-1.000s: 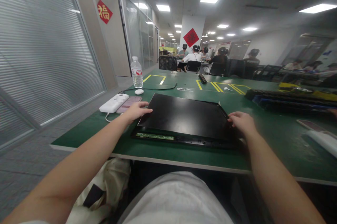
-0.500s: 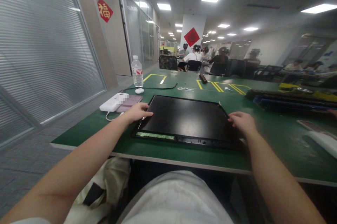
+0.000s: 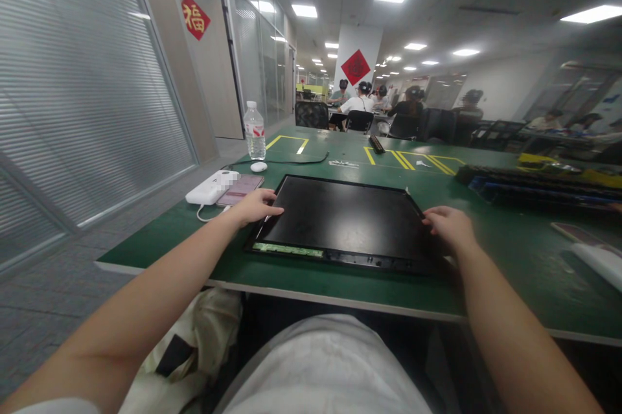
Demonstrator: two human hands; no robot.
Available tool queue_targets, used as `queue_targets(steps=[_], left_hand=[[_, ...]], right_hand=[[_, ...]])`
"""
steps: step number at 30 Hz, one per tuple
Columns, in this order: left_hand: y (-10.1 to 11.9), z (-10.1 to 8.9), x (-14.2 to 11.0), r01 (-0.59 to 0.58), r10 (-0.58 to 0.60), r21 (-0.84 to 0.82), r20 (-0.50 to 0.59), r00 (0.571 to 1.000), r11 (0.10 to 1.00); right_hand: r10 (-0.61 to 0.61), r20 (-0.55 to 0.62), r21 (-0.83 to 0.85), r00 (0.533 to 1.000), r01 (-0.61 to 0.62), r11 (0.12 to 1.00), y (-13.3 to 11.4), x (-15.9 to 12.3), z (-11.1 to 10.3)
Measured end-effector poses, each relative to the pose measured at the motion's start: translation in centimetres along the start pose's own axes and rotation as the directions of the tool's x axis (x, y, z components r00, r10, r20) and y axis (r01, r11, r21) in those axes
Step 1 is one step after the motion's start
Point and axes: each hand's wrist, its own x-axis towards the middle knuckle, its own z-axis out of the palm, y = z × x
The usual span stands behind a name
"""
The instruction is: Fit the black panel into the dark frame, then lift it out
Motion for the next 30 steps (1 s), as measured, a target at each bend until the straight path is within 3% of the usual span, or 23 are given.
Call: queue_targets(steps=[19, 25, 30], left_hand=[[0.6, 0.2, -0.5, -0.062, 0.058, 0.068, 0.052, 0.997, 0.996], [0.8, -0.6, -0.9, -0.26, 0.226, 0.305, 0.144, 0.963, 0.916], [1.2, -1.2, -1.3, -0.418, 0.313, 0.318, 0.332, 0.89, 0.851]], right_hand=[[-0.011, -0.003, -0.023, 1.0, 0.011, 1.0, -0.5, -0.4, -0.1], [-0.019, 0.008, -0.03, 1.0, 0.019, 0.999, -0.2, -0.3, -0.1], [-0.076, -0.026, -0.07, 0.997, 0.074, 0.995, -0.3, -0.3, 0.0]])
